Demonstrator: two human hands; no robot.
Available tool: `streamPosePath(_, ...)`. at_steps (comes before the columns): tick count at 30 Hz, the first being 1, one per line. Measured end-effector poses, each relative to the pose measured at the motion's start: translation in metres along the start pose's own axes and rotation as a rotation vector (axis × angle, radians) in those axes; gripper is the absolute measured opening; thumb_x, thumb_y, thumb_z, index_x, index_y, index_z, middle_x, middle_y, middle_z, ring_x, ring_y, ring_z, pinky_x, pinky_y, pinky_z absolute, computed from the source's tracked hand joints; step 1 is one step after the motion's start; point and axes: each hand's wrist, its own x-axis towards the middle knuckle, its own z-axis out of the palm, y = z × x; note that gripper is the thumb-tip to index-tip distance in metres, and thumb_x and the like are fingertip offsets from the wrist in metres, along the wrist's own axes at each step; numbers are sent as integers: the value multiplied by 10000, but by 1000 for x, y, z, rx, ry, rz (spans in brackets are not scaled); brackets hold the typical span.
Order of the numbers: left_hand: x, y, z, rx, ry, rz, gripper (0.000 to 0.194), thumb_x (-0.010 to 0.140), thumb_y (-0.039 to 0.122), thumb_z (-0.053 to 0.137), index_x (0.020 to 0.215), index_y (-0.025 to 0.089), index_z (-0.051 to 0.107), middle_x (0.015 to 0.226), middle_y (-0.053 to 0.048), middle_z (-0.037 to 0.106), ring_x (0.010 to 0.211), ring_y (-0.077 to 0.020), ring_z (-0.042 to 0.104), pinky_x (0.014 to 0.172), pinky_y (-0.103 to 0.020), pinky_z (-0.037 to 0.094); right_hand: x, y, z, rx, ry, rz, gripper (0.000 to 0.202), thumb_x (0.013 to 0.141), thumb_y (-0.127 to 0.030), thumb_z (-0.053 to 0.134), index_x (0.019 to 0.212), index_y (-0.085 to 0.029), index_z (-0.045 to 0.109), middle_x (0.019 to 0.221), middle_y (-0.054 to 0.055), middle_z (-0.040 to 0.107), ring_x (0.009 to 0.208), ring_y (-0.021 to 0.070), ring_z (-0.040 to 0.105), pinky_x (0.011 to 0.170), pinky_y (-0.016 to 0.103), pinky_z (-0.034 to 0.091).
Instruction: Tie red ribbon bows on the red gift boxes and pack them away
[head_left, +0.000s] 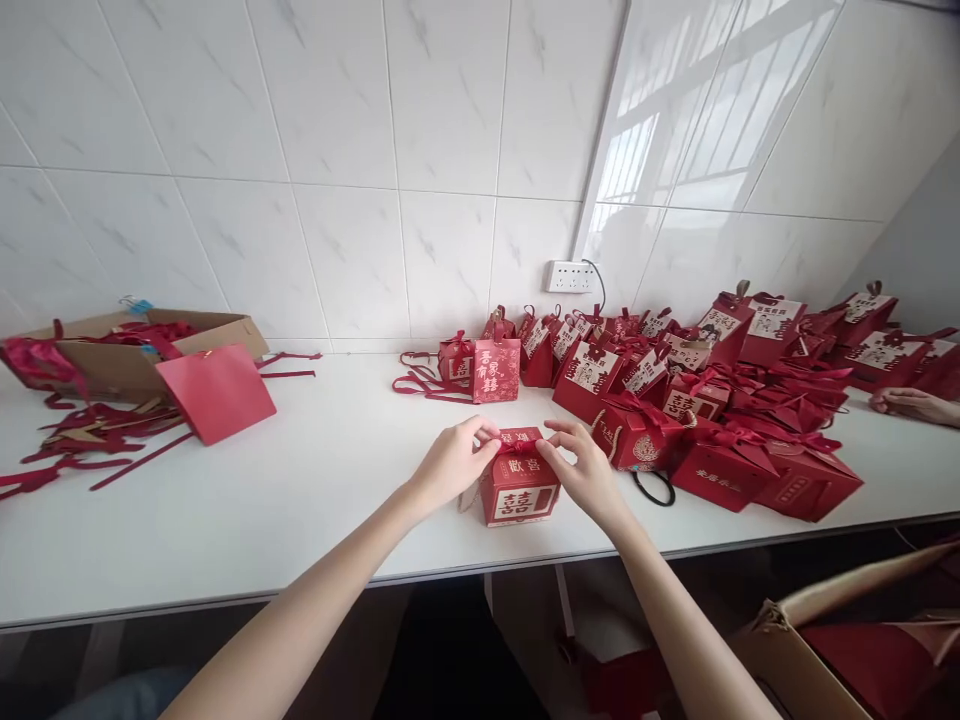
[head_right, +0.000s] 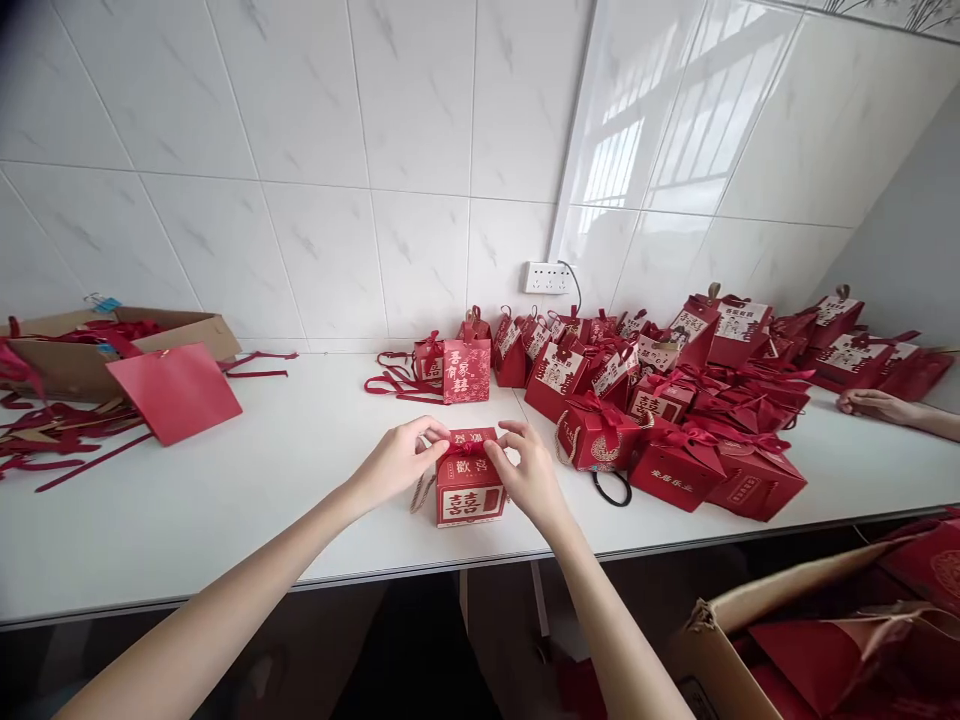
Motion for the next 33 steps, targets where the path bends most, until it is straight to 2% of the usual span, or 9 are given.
streamPosePath(4, -7, 7, 0, 89, 12, -87, 141, 814, 289, 476, 869, 204, 575, 850, -20, 645, 447, -108, 536, 456, -240, 396, 3, 4, 4, 117, -32, 191, 295, 777, -414, 512, 591, -192, 568, 1144, 119, 581, 1031, 273, 578, 837, 411, 461)
streamPosePath(10, -20, 9, 13, 369, 145, 4, 125, 846, 214, 441, 877, 225, 562, 939, -19, 640, 806, -193, 614, 644, -275, 441, -4, 3, 0, 284, -137, 287, 303, 748, -428, 550, 571, -183, 541, 1145, 125, 602, 1131, 305, 523, 903, 426, 417)
streamPosePath(12, -22, 8, 17, 396, 150, 19, 126, 859, 208, 428, 887, 222, 550, 947, -19, 631, 819, -189, 609, 657, -275, 443, -8, 3, -2, 336, -154, 305, 311, 731, -444, 577, 571, -183, 520, 1179, 132, 584, 1131, 305, 521, 865, 404, 442)
streamPosePath(16, -22, 2, 22, 387, 193, 59, 99, 875, 219, 436, 921, 217, 524, 946, -12, 630, 818, -164, 604, 657, -254, 451, -12, 2, -4, 493, -207, 377, 354, 726, -491, 582, 598, -174, 487, 1289, 138, 507, 943, 262, 617, 729, 359, 499)
streamPosePath(18, -23, -1, 23, 525, 230, 115, 111, 880, 208, 427, 932, 212, 525, 934, -26, 629, 862, -181, 586, 591, -248, 437, -13, 1, -4, 484, -211, 374, 362, 738, -506, 565, 612, -175, 490, 1301, 140, 497, 962, 258, 612, 742, 356, 498)
streamPosePath(21, -26, -3, 26, 797, 270, 222, 146, 872, 154, 418, 942, 202, 537, 914, -48, 621, 922, -213, 550, 481, -244, 379, -13, 0, -4, 318, -149, 308, 329, 747, -494, 556, 636, -186, 521, 1275, 133, 514, 1145, 273, 514, 873, 381, 445)
streamPosePath(23, -29, -2, 27, 862, 265, 243, 151, 872, 141, 417, 951, 197, 534, 897, -42, 615, 829, -195, 568, 446, -244, 356, -14, -1, -5, 207, -114, 262, 301, 755, -478, 548, 649, -197, 540, 1263, 120, 509, 1220, 265, 445, 933, 403, 402)
streamPosePath(27, -31, 7, 27, 770, 262, 184, 117, 894, 179, 410, 948, 187, 513, 885, -18, 603, 594, -126, 560, 419, -233, 353, -19, -2, -6, 119, -127, 181, 271, 770, -464, 537, 683, -207, 556, 1214, 108, 501, 1234, 246, 418, 971, 423, 376)
streamPosePath(33, -33, 11, 33, 674, 348, 272, 79, 857, 113, 458, 855, 170, 513, 798, -15, 592, 680, -138, 581, 558, -226, 443, -24, -5, -6, 66, -90, 144, 252, 767, -446, 550, 696, -206, 569, 1166, 106, 505, 1133, 243, 500, 859, 397, 466)
